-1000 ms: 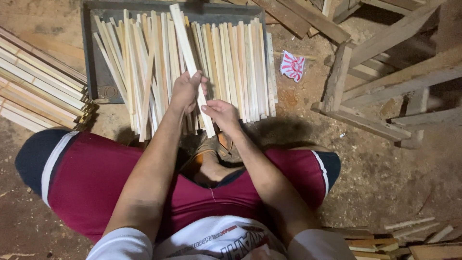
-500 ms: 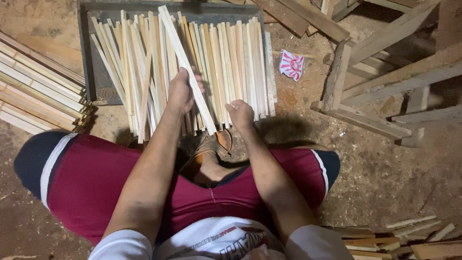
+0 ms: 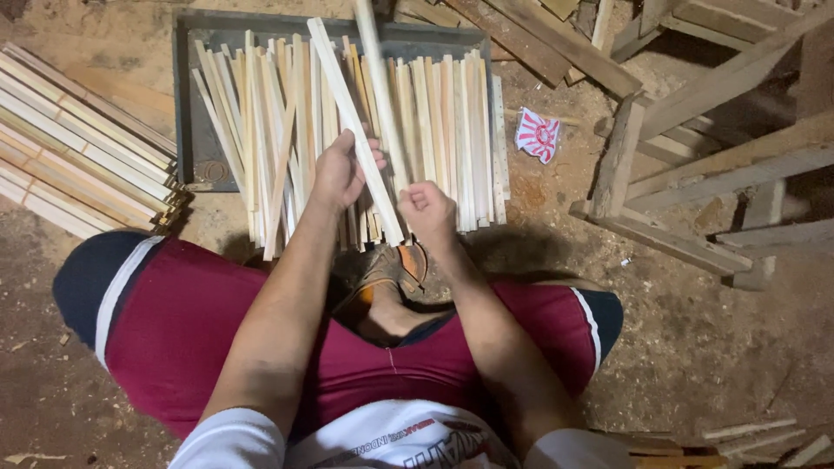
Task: The person sits on the floor and repeatedly picks up thin wooden sticks from a metal tray, aligns them by hand, and places them into a growing stack on the floor. The person handles the sticks one at a time or in small groups, organizing them into a neat pile.
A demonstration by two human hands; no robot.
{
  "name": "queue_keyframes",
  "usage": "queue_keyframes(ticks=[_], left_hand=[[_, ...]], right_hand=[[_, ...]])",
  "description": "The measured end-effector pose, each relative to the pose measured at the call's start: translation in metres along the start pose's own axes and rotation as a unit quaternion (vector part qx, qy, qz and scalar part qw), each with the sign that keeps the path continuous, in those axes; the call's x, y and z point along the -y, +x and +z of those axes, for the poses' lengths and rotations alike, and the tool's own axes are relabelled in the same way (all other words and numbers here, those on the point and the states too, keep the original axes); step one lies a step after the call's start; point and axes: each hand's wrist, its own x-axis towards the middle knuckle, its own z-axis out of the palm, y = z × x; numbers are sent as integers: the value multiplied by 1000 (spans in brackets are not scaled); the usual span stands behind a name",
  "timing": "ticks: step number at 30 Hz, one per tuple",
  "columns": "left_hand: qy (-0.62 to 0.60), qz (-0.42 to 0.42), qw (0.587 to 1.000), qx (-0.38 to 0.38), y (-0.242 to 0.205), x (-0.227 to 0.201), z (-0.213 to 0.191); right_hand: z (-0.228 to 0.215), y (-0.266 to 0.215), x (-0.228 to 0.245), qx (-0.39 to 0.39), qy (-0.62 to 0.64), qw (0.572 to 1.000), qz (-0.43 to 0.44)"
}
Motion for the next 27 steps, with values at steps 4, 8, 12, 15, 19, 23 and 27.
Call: queue_keyframes(ticks=[4,8,12,15,19,23,27], left_hand=[[-63,13,998,12,33,19,-27],[-16,1,1000,23,3,2,-2],[-9,6,999,33,6,2,-7],[-6,9,999,35,-14,-8,8],[27,42,999,20,-20,-5,12],[39,46,998,18,-22,-7,12],[35,32,999,20,-20,-8,4]], right_hand=[[12,-8,-1,6,-22,998,-63],[15,-12,2,12,-51,993,-106],[14,-14,5,24,-53,991,-122],[9,-13,15,33,-58,989,-132],[8,-10,23,41,-51,992,-107],[-8,8,7,15,-81,996,41],[-13,5,-97,106,-187,951,223]])
